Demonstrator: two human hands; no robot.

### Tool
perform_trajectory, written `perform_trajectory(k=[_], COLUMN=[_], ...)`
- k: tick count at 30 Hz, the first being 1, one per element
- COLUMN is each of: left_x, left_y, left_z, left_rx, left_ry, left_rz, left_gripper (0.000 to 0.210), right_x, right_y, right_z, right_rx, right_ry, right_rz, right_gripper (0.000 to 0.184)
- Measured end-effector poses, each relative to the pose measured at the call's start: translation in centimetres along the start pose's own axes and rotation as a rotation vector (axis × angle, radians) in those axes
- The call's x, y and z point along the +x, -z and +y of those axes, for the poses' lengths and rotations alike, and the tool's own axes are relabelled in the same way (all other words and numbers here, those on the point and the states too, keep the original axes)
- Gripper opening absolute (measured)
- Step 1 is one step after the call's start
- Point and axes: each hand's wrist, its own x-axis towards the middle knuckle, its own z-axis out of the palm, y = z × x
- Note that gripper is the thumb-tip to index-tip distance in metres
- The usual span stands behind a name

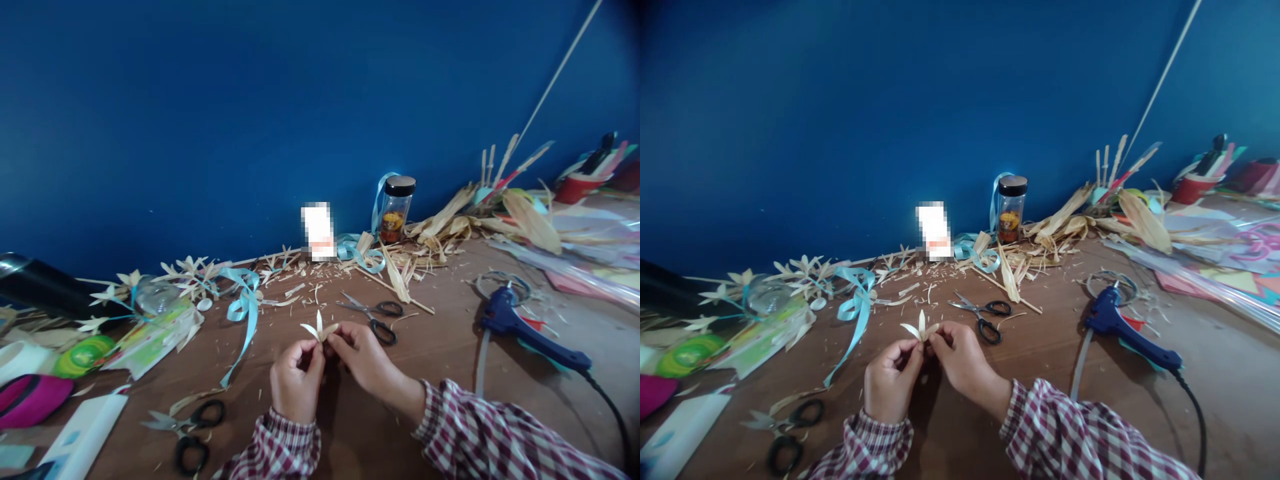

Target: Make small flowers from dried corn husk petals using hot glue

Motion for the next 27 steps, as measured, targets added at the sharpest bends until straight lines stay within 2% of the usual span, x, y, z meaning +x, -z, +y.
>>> perform_trajectory(k=[7,16,20,24,27], left_x=[0.1,0.4,0.5,0.6,0.7], left_y=[-0.2,-0.3,-0.3,-0.2,-0.2], left_z=[-0.2,-0.9,-1.0,-1.0,-1.0], left_rx=[0.005,-0.053,-0.063,-0.073,-0.083], left_ry=[-0.013,0.027,0.034,0.038,0.042], left_rz=[0.043,0.01,0.03,0.085,0.08], left_gripper=[0.015,0.02,0.021,0.022,0.021], right_x=[0.0,0.2,0.4,0.1,-1.1], right_y=[0.1,0.1,0.2,0.4,1.0], right_z=[-0.1,0.3,0.3,-0.5,-2.2], right_rx=[-0.026,-0.038,-0.02,-0.036,-0.071], right_ry=[0.018,0.012,0.011,0.0,0.042], right_rz=[-0.012,-0.023,-0.052,-0.033,-0.019], right_gripper=[0.018,0.019,0.016,0.017,0.019])
